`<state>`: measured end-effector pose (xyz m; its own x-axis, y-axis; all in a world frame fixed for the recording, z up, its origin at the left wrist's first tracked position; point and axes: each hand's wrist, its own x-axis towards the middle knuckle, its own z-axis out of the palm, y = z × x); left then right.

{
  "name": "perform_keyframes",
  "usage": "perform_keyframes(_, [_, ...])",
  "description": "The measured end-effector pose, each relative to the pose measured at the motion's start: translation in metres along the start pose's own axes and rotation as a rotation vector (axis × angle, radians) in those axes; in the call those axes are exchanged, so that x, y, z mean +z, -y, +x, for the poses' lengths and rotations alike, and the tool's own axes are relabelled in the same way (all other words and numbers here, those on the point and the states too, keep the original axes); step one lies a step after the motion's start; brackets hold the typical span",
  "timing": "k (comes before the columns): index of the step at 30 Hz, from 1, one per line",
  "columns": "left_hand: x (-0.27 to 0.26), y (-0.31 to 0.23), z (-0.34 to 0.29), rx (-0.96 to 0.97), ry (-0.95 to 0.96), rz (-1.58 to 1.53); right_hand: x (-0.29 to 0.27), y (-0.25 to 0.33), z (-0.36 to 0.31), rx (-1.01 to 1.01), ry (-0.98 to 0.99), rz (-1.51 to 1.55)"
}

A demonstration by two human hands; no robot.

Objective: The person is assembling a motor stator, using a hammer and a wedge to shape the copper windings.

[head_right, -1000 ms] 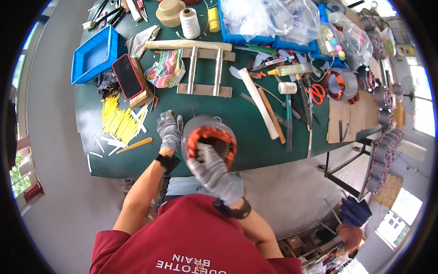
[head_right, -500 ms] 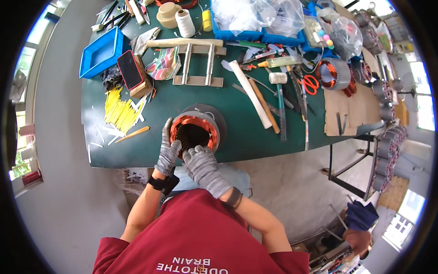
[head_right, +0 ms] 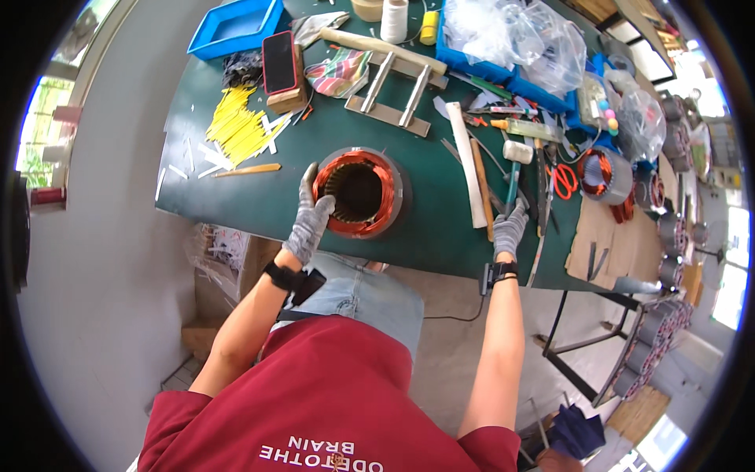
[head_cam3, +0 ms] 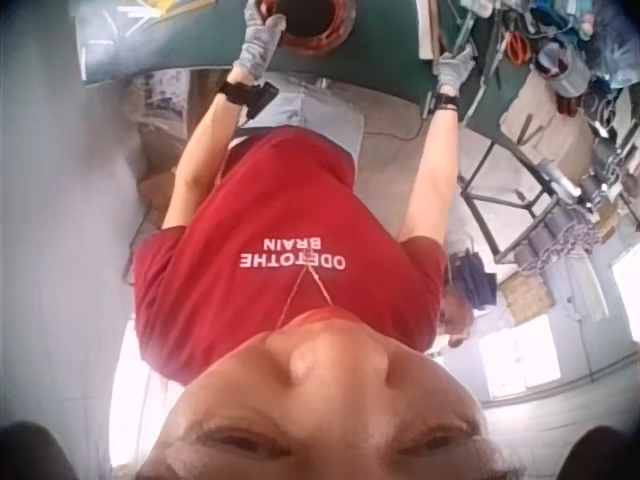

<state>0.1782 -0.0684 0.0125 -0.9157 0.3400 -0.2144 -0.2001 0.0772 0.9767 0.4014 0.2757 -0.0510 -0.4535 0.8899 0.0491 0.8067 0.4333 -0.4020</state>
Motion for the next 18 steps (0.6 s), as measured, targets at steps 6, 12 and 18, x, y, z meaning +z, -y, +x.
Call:
perform_keyframes(6, [-0.013, -0.034, 0.048, 0.117, 0.316, 0.237, -0.043, 0.002, 0.029, -0.373, -0.075, 0.061])
perform_keyframes(12, [-0.002, -0.056, 0.007, 0.723, -0.083, 0.512, -0.199, 0.134, -0.037, 0.062, 0.573, 0.731])
perform_keyframes(18, [0.007, -0.035, 0.010, 0.652, 0.088, 0.482, -0.189, 0.209, -0.097, -0.134, 0.968, 0.448])
